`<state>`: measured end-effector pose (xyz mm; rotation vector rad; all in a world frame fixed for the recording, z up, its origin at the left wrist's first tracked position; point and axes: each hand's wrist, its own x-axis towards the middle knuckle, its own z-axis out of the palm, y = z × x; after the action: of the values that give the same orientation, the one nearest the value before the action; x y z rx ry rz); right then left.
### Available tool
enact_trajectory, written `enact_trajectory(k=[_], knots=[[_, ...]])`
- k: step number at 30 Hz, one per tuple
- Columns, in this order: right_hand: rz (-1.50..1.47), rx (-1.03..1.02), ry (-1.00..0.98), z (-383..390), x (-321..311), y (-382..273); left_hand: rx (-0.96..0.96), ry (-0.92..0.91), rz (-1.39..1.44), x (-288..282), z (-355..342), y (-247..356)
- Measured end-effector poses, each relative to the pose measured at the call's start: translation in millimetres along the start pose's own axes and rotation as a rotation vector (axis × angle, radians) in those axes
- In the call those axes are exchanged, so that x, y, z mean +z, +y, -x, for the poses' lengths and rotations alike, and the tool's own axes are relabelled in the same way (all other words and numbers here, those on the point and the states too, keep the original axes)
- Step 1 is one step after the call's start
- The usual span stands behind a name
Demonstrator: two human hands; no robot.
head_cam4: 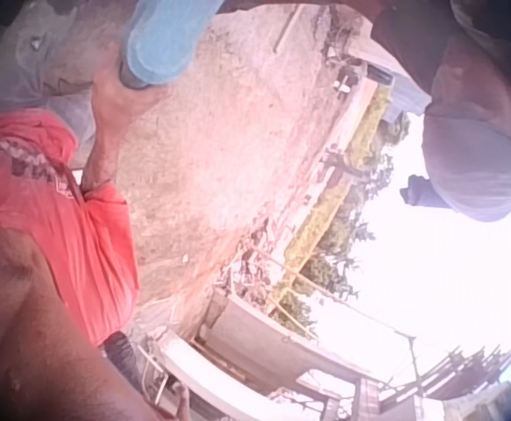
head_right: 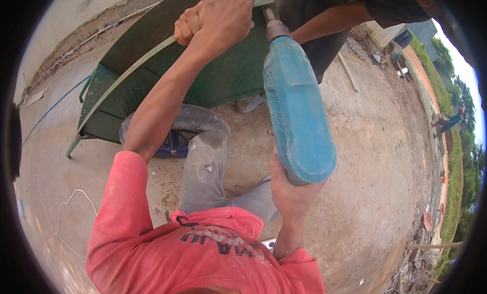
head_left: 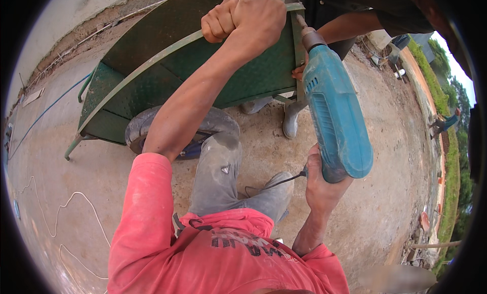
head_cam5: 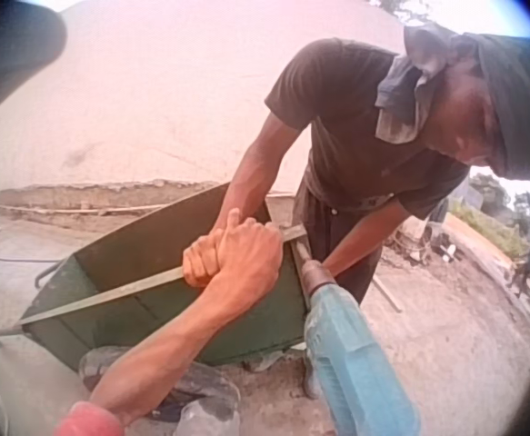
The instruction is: The person drills holes and fastens components of a green wheelbarrow using a power drill and small metal parts.
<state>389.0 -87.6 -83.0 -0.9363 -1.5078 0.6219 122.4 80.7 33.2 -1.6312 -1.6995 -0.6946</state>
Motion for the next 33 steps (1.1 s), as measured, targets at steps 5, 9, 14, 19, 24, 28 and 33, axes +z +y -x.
enact_trajectory(k=[5, 9, 14, 19, 24, 28, 33], knots=[[0.007, -0.002, 0.082, 1.0, 4.0, -1.9, 0.016, -0.009, 0.018, -0.4, 0.5, 1.0], [-0.008, 0.205, -0.013, -2.9, -3.6, -12.0, 0.006, 0.034, 0.029, 4.4, 1.1, -3.6], [-0.053, 0.253, -0.022, -4.2, -2.4, -15.8, 0.007, 0.02, 0.015, 5.0, -0.2, -3.9], [-0.002, 0.176, 0.018, -2.1, -2.7, -7.6, 0.025, 0.008, -0.009, -1.0, -0.1, -2.0], [-0.031, 0.17, -0.002, -6.8, -4.5, -8.8, 0.023, 0.014, -0.004, 2.6, -0.9, -5.0], [-0.009, 0.168, -0.024, -9.1, -4.9, -10.7, 0.021, 0.008, -0.005, 3.9, -2.2, -5.8], [-0.013, 0.203, 0.011, -8.8, -4.9, -10.9, 0.026, 0.024, 0.013, 5.5, -3.6, -4.4]])
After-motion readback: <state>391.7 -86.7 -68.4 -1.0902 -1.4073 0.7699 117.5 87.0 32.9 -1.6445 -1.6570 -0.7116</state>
